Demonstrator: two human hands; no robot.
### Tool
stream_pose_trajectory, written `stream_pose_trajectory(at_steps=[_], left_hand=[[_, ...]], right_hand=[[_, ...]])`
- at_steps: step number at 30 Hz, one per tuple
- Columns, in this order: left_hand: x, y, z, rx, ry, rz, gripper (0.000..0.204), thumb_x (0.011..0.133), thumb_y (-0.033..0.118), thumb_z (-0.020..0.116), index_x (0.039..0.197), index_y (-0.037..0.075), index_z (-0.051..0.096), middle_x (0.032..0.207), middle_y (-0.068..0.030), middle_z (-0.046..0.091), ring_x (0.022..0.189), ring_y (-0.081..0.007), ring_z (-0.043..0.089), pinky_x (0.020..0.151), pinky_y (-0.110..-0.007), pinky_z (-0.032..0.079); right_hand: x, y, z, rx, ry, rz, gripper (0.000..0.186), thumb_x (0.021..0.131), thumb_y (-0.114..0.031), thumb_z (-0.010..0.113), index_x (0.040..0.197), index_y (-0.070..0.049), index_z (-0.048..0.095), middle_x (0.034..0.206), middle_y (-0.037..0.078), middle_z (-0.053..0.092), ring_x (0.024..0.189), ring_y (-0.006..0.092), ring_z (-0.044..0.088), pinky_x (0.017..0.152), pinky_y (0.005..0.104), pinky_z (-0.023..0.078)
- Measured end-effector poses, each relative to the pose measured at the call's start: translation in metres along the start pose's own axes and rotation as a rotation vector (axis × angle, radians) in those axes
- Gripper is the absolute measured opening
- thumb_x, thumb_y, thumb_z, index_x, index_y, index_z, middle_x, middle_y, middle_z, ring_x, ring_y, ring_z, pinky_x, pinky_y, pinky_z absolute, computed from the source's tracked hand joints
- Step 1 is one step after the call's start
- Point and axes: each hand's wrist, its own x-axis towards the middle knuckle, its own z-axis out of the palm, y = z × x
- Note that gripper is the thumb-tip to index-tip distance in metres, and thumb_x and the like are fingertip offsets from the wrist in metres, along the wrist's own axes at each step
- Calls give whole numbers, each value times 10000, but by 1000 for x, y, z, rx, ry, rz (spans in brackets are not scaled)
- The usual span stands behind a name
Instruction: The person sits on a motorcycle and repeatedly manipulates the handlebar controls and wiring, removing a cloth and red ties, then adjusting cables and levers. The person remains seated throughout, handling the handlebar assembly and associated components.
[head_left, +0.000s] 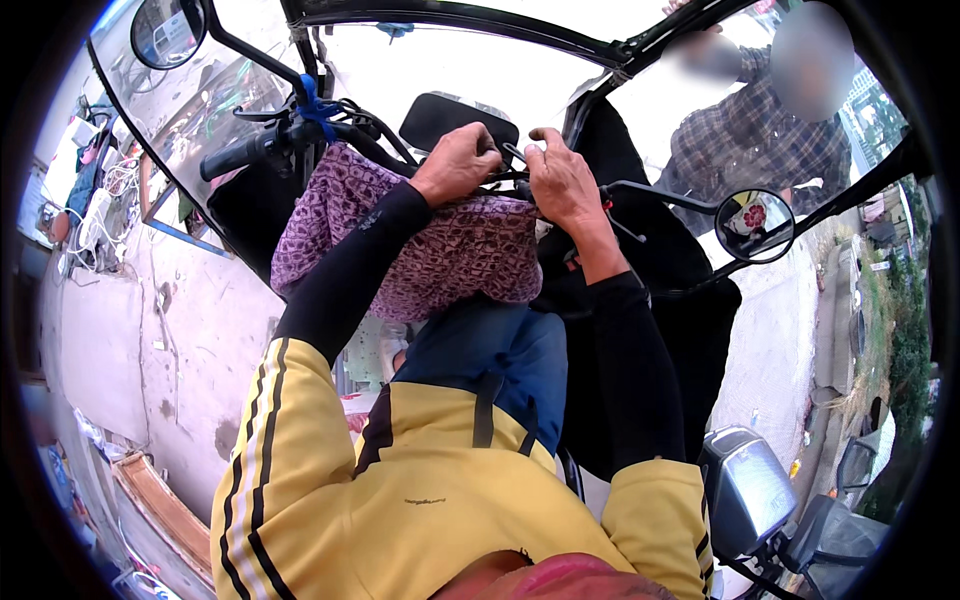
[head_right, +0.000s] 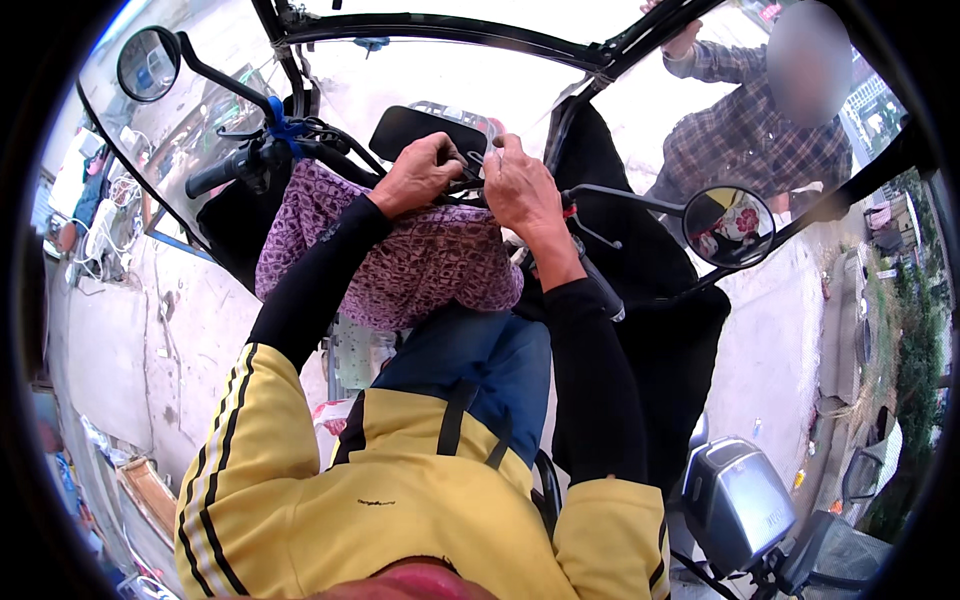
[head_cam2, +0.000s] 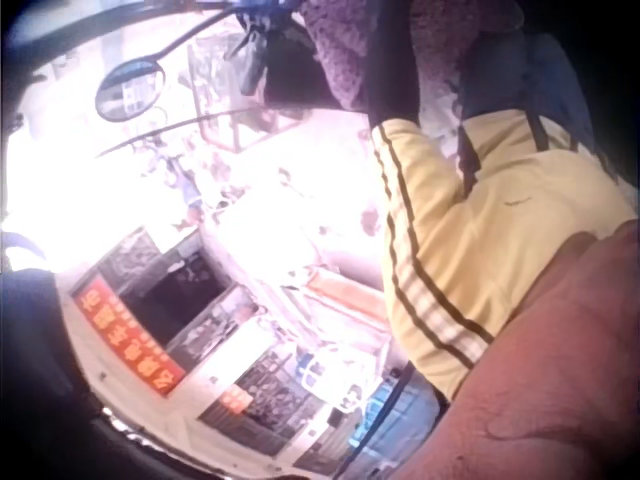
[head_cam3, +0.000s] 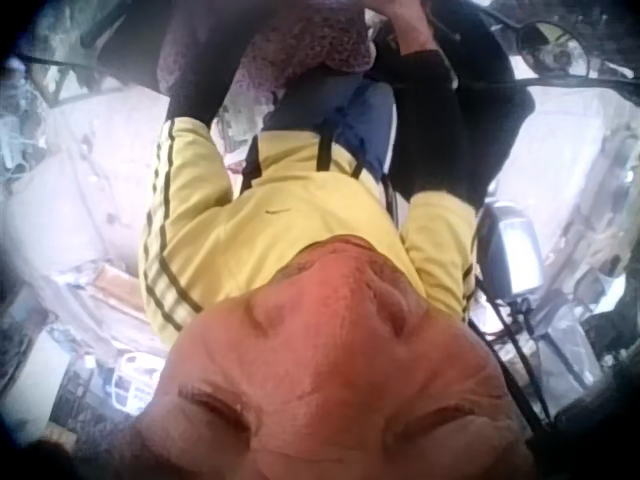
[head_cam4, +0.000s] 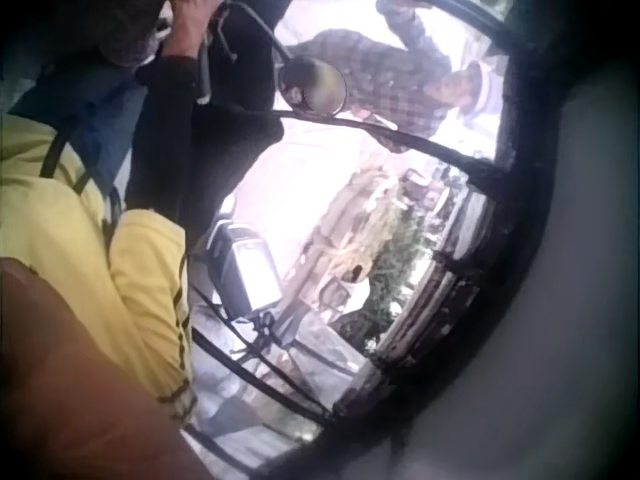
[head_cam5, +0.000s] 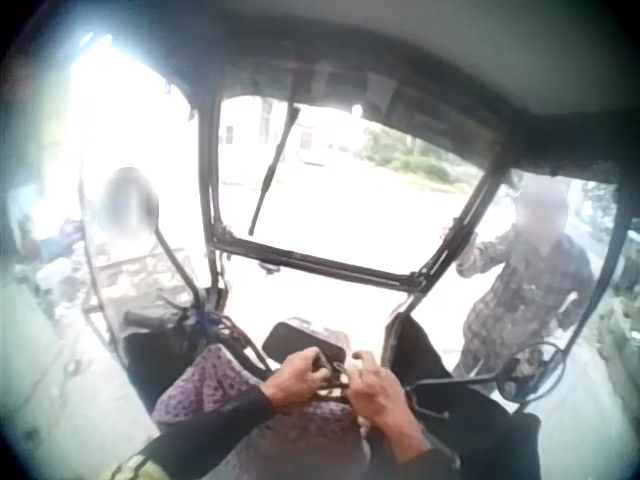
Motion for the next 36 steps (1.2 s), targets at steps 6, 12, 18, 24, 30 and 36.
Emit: stream_pose_trajectory(at_steps=[6, 12, 18, 24, 30, 36], left_hand=[[6, -10, 2, -257, 50, -83, 167, 992, 93, 661, 1066, -54, 684, 950, -139, 758, 866, -183, 744, 763, -335, 599], [-7, 24, 0, 373, -53, -24, 332, 984, 333, 710, 989, 11, 790, 890, -174, 789, 843, -372, 759, 809, -480, 584], [-3, -9, 5, -172, 5, -214, 370, 1011, 340, 699, 956, -12, 801, 852, -208, 760, 763, -356, 729, 745, -443, 563], [1, 12, 4, 227, -64, -20, 350, 953, 318, 765, 1036, -21, 792, 880, -196, 773, 795, -306, 757, 751, -412, 577], [-3, 23, 7, 421, -1, -90, 323, 969, 398, 709, 1036, 107, 831, 960, -172, 791, 911, -380, 764, 802, -478, 599], [12, -7, -11, -104, 402, -293, 331, 1088, 282, 588, 1007, -13, 714, 898, -196, 771, 769, -327, 755, 716, -453, 601]], right_hand=[[6, 7, 5, -51, 7, 34, 407, 993, -271, 624, 1276, 14, 692, 993, 273, 773, 984, 431, 755, 925, 478, 578], [7, 10, 7, -107, -41, 35, 345, 1008, -270, 645, 1179, 18, 726, 939, 241, 776, 935, 423, 754, 881, 493, 581], [9, 8, 11, -83, 75, 56, 319, 1068, -272, 552, 1089, 17, 684, 969, 261, 757, 958, 488, 716, 879, 555, 543], [12, 18, 15, -278, -5, -74, 351, 1077, -269, 481, 1081, 11, 692, 1141, 257, 699, 1049, 487, 687, 935, 549, 542], [18, 27, 24, -240, -30, -81, 297, 1056, -209, 509, 1041, 11, 708, 1180, 235, 677, 1023, 444, 707, 928, 544, 555], [5, -1, 2, -135, -84, 57, 493, 893, -381, 745, 1140, 42, 691, 1010, 260, 762, 1014, 427, 741, 920, 461, 574]])
